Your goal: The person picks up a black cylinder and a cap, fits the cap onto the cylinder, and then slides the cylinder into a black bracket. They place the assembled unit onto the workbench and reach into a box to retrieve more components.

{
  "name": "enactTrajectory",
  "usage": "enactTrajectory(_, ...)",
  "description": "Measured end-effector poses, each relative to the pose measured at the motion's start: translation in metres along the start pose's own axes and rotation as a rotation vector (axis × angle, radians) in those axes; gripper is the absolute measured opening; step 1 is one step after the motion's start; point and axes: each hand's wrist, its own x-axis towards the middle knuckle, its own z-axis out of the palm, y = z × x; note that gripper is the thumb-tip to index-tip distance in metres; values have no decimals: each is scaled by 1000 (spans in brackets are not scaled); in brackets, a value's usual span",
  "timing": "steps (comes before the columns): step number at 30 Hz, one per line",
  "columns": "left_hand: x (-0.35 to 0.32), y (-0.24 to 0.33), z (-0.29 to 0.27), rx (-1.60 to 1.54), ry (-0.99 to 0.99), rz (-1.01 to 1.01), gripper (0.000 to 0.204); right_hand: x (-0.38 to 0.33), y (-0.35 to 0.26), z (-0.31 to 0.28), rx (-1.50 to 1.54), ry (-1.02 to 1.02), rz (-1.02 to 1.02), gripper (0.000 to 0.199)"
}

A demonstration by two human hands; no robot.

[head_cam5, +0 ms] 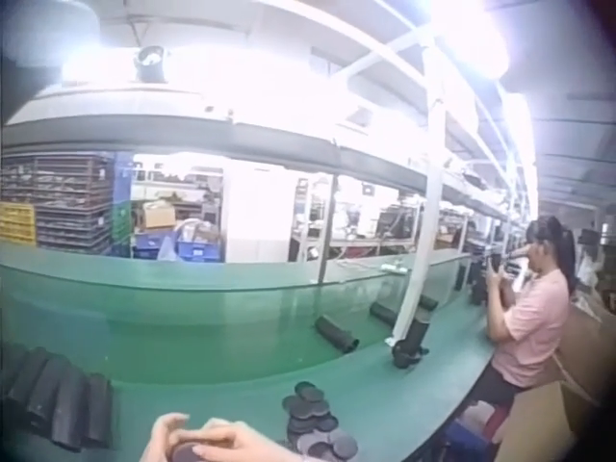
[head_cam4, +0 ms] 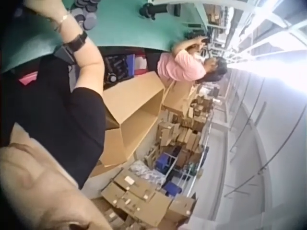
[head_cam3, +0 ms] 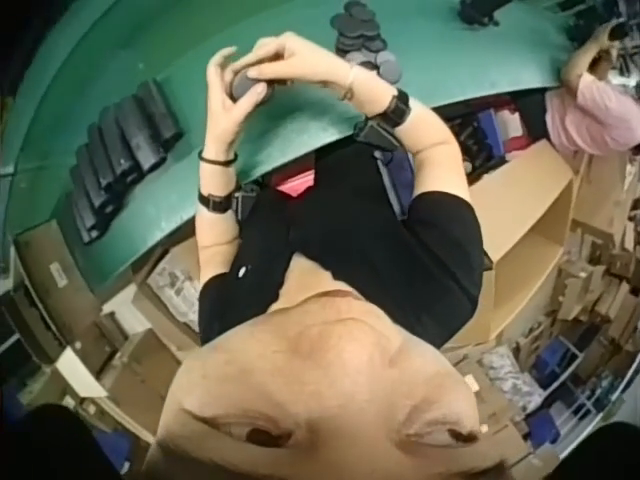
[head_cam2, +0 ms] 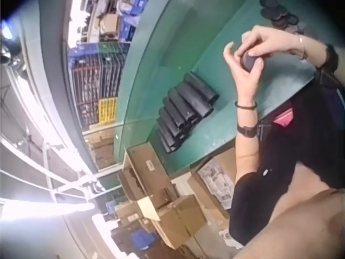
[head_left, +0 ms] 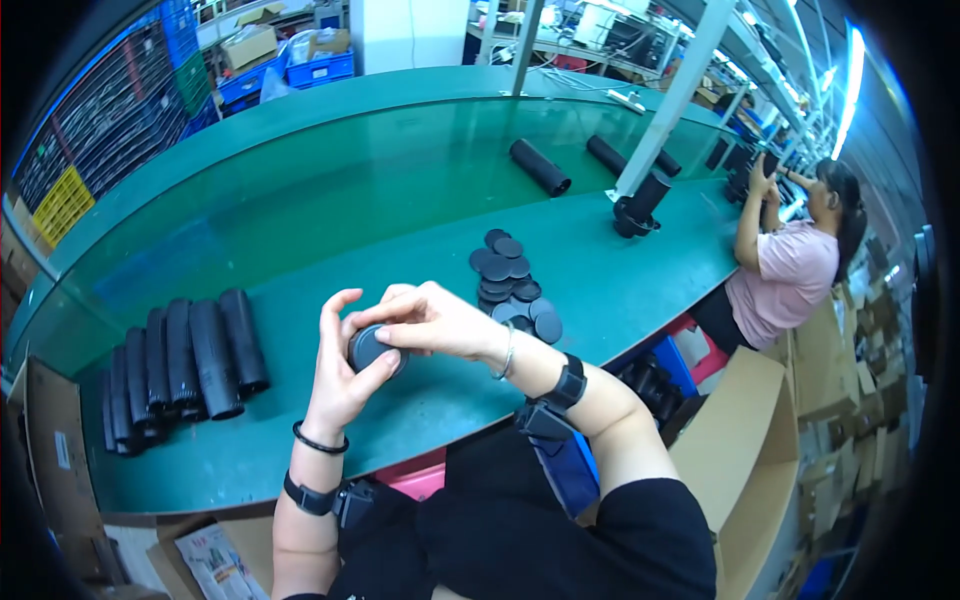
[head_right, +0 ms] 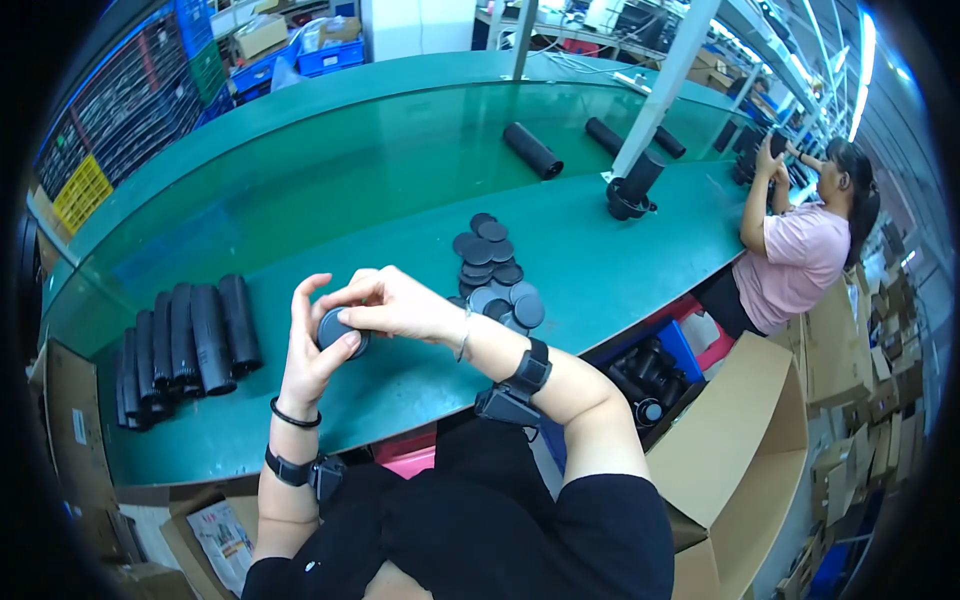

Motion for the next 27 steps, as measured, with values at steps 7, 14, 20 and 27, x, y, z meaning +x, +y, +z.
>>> enactTrajectory(7, 1, 3, -11, -9, 14, -28, 83, 9, 7, 3, -29, -61, -108, 37)
enactTrajectory(14, 14, 4, -5, -47, 9, -44, 76, 8, 12, 0, -42, 18, -179, 35)
enactTrajectory(20, -3, 2, -6, 91, -18, 13, 92, 1, 12, 11, 57, -30, -83, 34)
enactTrajectory(27, -14, 4, 2, -1, 50, -25, 86, -3, 19, 28, -221, 185, -390, 26)
